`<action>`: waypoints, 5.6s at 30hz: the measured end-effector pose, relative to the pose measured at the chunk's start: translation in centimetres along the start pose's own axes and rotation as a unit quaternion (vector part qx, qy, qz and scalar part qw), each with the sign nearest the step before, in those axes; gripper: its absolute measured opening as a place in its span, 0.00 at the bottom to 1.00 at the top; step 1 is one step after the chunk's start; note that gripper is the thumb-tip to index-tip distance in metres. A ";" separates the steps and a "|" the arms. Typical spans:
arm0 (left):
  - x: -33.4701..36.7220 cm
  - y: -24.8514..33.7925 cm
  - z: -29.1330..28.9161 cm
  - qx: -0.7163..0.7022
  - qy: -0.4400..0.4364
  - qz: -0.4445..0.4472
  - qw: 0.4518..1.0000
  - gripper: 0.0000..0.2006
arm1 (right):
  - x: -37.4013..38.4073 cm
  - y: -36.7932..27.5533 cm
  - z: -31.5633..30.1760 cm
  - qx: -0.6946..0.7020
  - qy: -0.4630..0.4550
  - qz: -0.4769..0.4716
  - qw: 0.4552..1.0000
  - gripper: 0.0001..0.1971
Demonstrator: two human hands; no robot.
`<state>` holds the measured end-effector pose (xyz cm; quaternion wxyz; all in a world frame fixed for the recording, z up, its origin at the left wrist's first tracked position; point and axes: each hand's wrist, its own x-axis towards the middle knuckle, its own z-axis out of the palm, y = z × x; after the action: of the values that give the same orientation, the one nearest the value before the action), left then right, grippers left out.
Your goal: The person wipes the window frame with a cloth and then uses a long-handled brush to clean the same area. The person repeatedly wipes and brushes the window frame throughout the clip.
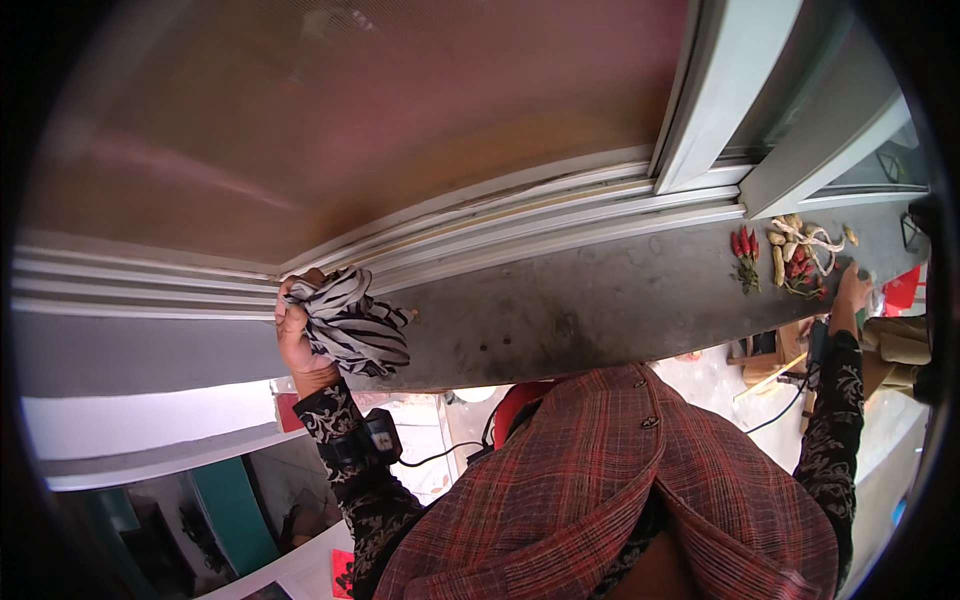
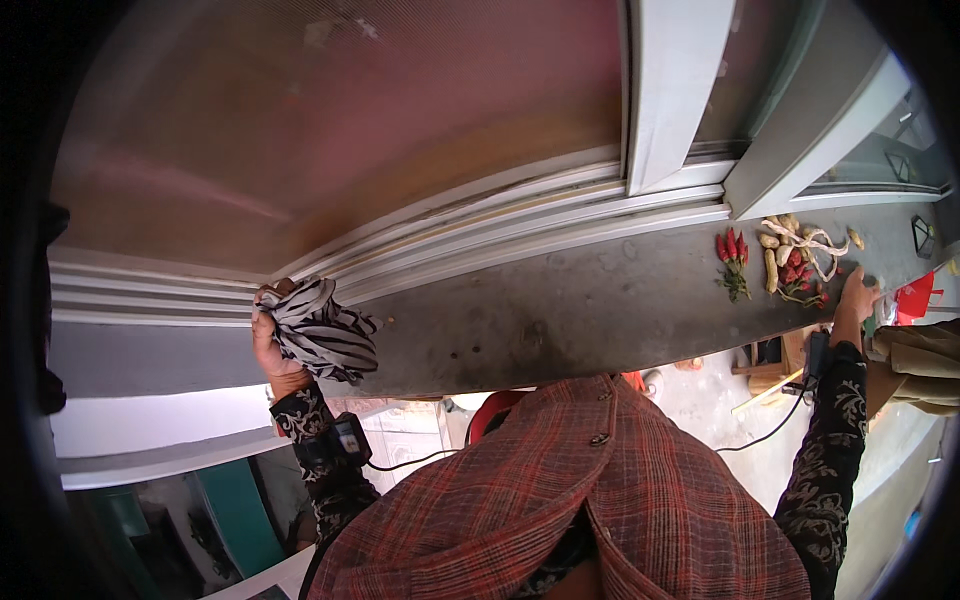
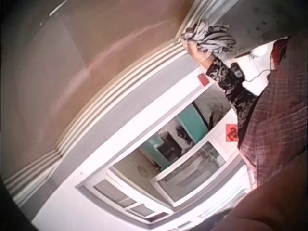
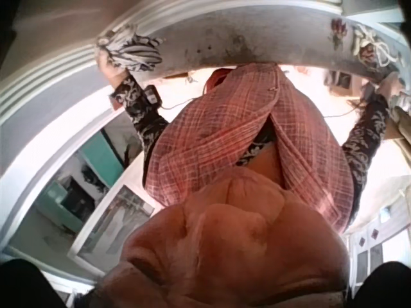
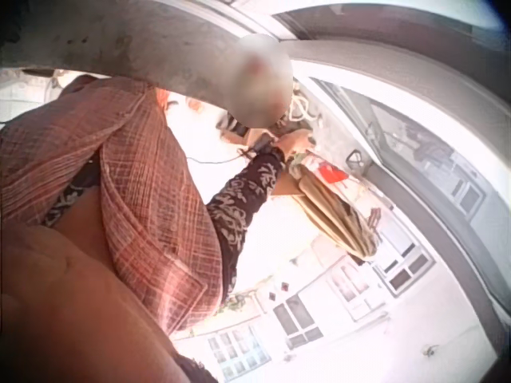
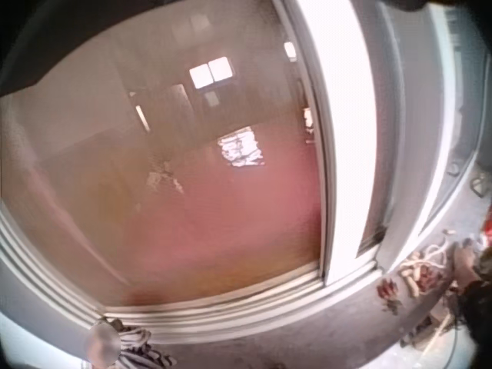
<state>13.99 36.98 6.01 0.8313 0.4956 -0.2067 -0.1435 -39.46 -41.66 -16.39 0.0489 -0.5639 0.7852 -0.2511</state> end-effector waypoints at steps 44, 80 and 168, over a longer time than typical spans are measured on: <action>0.7 -1.1 -17.6 0.754 0.320 0.184 0.543 0.10 | 11.9 6.3 -1.2 0.066 -0.117 -0.030 0.990 0.42; -3.3 -3.1 -19.4 0.659 0.349 0.155 0.648 0.11 | 14.6 7.7 2.1 -0.036 -0.042 -0.109 0.993 0.52; 1.3 -6.2 -19.2 0.861 0.057 -0.315 0.395 0.15 | 12.9 7.3 2.7 0.079 -0.079 -0.072 0.991 0.44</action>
<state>24.24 48.16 -7.32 -0.1320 0.9849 -0.0018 -0.1117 -49.45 -52.58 -19.37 0.1370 -0.6310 0.7142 -0.2701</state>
